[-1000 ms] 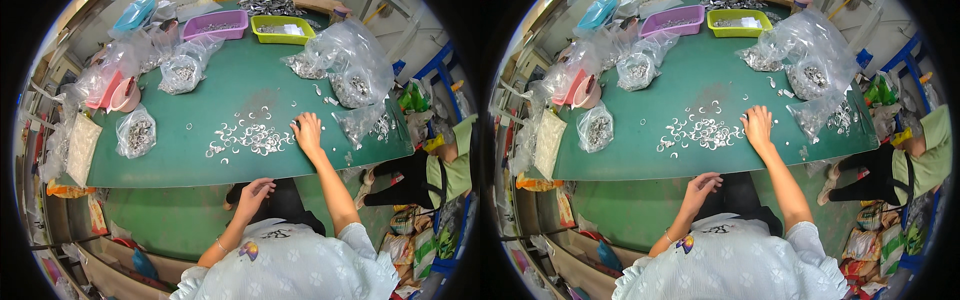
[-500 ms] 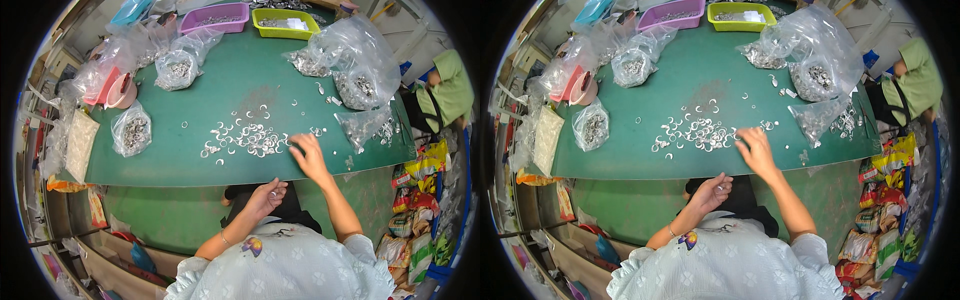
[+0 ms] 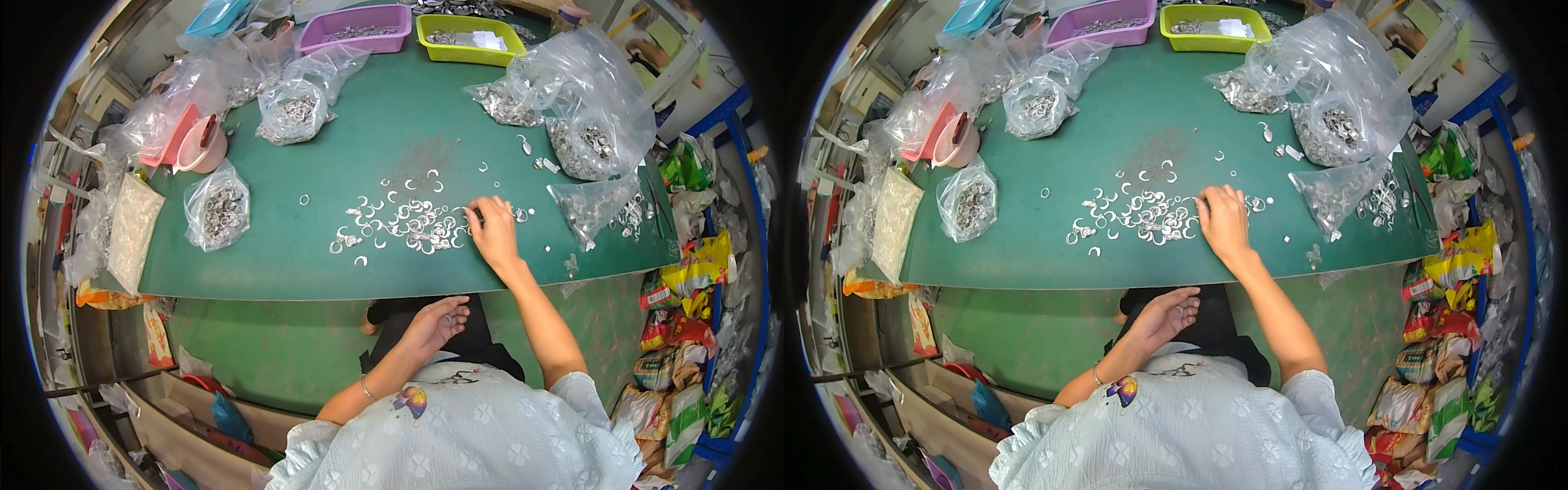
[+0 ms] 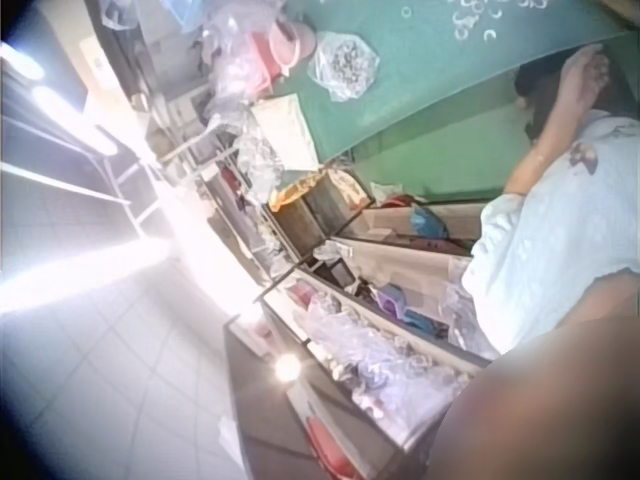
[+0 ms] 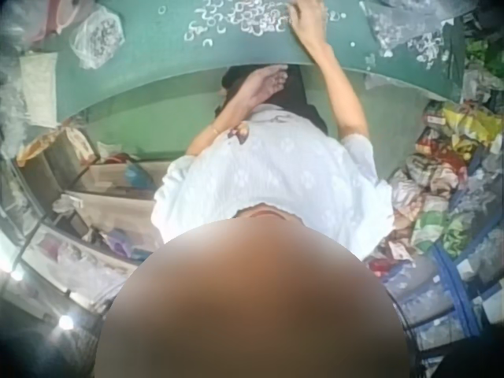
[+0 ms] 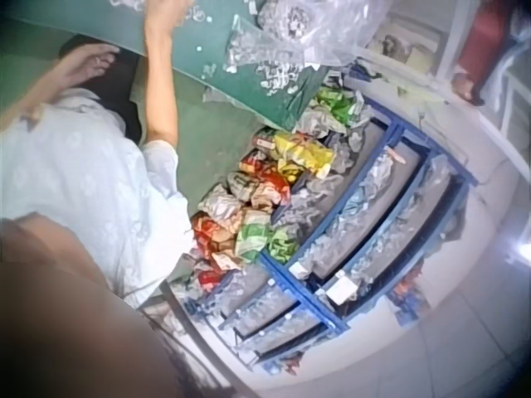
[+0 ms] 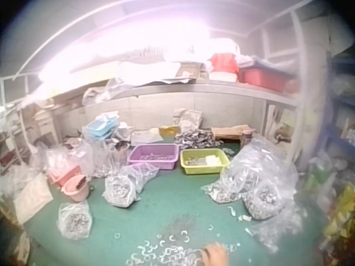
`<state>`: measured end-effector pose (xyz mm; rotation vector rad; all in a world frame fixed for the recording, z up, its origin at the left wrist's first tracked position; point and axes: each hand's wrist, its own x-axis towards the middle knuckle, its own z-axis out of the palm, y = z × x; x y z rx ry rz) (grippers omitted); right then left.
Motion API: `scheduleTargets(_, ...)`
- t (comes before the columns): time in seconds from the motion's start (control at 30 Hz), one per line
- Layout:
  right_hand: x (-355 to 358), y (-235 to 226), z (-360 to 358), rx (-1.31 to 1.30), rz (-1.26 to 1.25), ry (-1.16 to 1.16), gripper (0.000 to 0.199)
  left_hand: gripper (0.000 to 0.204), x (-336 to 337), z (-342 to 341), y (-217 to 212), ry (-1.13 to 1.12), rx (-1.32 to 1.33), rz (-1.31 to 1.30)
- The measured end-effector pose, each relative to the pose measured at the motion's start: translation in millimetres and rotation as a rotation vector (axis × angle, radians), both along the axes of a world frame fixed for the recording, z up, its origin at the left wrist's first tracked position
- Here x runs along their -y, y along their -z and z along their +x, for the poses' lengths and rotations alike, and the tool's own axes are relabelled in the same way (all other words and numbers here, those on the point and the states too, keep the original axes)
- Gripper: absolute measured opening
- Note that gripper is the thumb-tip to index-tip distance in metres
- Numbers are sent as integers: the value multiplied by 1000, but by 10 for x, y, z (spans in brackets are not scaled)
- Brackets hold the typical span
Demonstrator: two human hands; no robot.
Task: The person sorts small metal rings and parts by hand on a workstation table, collecting them into bags and moving among various storage containers and shelves.
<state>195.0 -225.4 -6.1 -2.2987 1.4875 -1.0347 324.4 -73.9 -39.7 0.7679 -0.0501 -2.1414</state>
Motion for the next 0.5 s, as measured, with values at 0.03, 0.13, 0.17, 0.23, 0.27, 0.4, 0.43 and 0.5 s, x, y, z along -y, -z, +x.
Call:
scheduleTargets(0.03, -21, -12, -60, 40, 13, -9, 6, 23, -5, 0, -1, -1, 8, 2)
scheduleTargets(0.13, -196, -82, -228, 338, 213, 31, 10, 24, -1, 2, -39, 7, -1, -7)
scheduleTargets(0.17, -250, -36, -335, 363, 272, 26, 19, 25, -1, 0, -32, -3, 7, 6)
scheduleTargets(0.23, -397, -107, -498, 417, 386, 54, 19, 25, -13, 12, 7, -9, 5, 18)
scheduleTargets(0.27, -461, -167, -584, 399, 422, 78, 18, 24, -22, 12, 31, -15, 5, 26)
scheduleTargets(0.4, -589, -209, -1190, 466, 141, 295, 13, 25, -23, -24, 47, -15, 50, 30)
scheduleTargets(0.43, -584, -153, -1415, 505, 114, 362, 13, 24, -25, -12, 89, -9, 13, 9)
scheduleTargets(0.5, -547, -1, -1910, 531, 66, 521, 13, 24, -19, -37, 72, 5, 17, 16)
